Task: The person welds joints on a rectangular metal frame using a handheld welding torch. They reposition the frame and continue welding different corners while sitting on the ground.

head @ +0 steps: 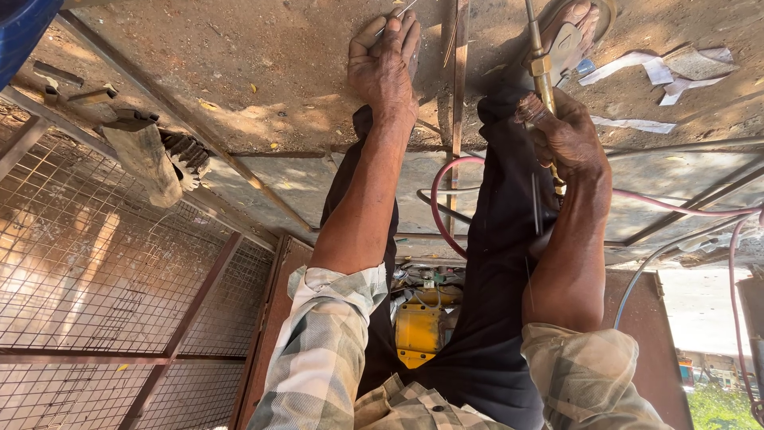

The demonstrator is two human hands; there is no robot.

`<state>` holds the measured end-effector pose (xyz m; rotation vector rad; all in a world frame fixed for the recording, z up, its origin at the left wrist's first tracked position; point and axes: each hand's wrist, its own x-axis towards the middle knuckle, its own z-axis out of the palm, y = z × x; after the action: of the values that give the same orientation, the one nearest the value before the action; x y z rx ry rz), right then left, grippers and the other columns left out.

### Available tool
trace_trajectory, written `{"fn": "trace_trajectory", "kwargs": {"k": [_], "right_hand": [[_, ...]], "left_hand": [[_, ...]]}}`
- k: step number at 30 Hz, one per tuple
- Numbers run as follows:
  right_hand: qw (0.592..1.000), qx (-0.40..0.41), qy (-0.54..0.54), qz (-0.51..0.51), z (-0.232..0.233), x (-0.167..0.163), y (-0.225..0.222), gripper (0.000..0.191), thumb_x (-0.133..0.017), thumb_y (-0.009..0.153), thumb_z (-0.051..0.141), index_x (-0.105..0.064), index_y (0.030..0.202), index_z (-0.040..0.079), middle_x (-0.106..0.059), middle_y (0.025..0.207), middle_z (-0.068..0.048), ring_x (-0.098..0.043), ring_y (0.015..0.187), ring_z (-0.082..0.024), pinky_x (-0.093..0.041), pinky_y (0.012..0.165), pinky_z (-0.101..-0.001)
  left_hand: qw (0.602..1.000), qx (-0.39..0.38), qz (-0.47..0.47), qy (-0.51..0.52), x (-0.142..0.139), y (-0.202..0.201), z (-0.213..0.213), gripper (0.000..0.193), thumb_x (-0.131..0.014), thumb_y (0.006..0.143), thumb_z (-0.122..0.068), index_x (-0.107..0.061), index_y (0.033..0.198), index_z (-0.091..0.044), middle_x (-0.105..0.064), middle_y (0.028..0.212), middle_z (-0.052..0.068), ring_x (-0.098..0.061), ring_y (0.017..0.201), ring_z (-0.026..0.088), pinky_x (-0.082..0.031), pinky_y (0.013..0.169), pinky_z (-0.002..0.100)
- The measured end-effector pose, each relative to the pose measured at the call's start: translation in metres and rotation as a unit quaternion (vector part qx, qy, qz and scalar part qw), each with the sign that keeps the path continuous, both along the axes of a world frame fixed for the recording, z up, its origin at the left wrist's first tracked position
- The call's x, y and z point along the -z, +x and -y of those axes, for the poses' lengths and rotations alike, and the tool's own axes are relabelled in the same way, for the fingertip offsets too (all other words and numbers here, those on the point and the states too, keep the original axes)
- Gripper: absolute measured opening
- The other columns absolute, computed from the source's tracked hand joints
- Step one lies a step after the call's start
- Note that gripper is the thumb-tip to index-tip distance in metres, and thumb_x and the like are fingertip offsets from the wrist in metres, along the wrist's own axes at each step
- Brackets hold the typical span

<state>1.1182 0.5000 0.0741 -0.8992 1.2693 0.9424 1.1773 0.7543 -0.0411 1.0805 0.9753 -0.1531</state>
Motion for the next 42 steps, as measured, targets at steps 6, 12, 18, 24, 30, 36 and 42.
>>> {"fn": "trace_trajectory", "kwargs": {"k": [6,12,18,24,30,36,42], "right_hand": [[1.0,0.011,-0.005,0.01,-0.0009,0.0015,-0.0015,0.032,-0.082,0.089,0.038,-0.071,0.101,0.01,-0.064,0.07,0.005,-0.041,0.043,-0.003,-0.03,0.034,-0.0217],[1.0,-0.005,-0.004,0.01,-0.0017,-0.0004,-0.0001,0.033,-0.082,0.089,0.04,-0.071,0.099,0.01,-0.058,0.064,0.004,-0.039,0.041,-0.003,-0.029,0.034,-0.0218],[1.0,-0.01,0.0,0.008,0.0004,-0.0018,0.0048,0.033,-0.082,0.09,0.04,-0.069,0.096,0.01,-0.054,0.061,0.006,-0.039,0.042,-0.004,-0.028,0.034,-0.0226],[1.0,-0.019,-0.001,-0.002,0.0015,-0.0019,0.0063,0.034,-0.081,0.089,0.042,-0.07,0.095,0.01,-0.051,0.058,0.006,-0.037,0.041,-0.004,-0.026,0.035,-0.0227],[1.0,-0.027,0.004,0.009,0.0018,0.0001,0.0053,0.035,-0.081,0.09,0.044,-0.07,0.096,0.011,-0.053,0.059,0.004,-0.038,0.041,-0.004,-0.026,0.035,-0.0228],[1.0,-0.023,0.003,0.013,0.0014,0.0019,0.0035,0.035,-0.081,0.089,0.043,-0.07,0.096,0.01,-0.057,0.061,0.004,-0.038,0.041,-0.004,-0.028,0.034,-0.0233],[1.0,-0.03,0.0,0.004,0.0015,0.0019,0.0022,0.035,-0.081,0.09,0.043,-0.069,0.095,0.011,-0.049,0.055,0.005,-0.039,0.039,-0.005,-0.029,0.034,-0.0231]], "left_hand": [[1.0,0.001,0.001,0.002,0.0001,-0.0008,-0.0012,0.021,-0.074,0.095,0.002,-0.065,0.114,0.0,-0.072,0.114,0.026,-0.071,0.111,0.041,-0.063,0.098,0.059],[1.0,-0.004,0.003,-0.004,0.0015,-0.0037,-0.0029,0.021,-0.075,0.094,0.002,-0.066,0.112,0.0,-0.072,0.113,0.026,-0.071,0.111,0.041,-0.063,0.099,0.059],[1.0,-0.004,0.01,-0.027,0.0025,-0.0052,-0.0029,0.021,-0.076,0.094,0.002,-0.066,0.112,0.002,-0.071,0.113,0.026,-0.071,0.113,0.043,-0.062,0.102,0.059],[1.0,-0.003,0.005,-0.024,0.0016,-0.0029,-0.0024,0.017,-0.073,0.096,0.003,-0.065,0.111,0.002,-0.07,0.116,0.028,-0.069,0.114,0.043,-0.061,0.103,0.06],[1.0,-0.004,-0.005,-0.023,0.0003,-0.0036,-0.004,0.017,-0.072,0.096,0.003,-0.065,0.111,0.002,-0.07,0.116,0.028,-0.069,0.115,0.043,-0.061,0.103,0.059],[1.0,0.002,-0.001,-0.018,0.0036,-0.0075,-0.0048,0.015,-0.072,0.098,0.003,-0.065,0.111,0.003,-0.069,0.117,0.029,-0.068,0.116,0.045,-0.061,0.104,0.059],[1.0,0.012,0.001,-0.019,0.0048,-0.0092,-0.007,0.015,-0.071,0.097,0.001,-0.065,0.111,0.002,-0.069,0.119,0.029,-0.068,0.117,0.044,-0.061,0.104,0.058]]}}
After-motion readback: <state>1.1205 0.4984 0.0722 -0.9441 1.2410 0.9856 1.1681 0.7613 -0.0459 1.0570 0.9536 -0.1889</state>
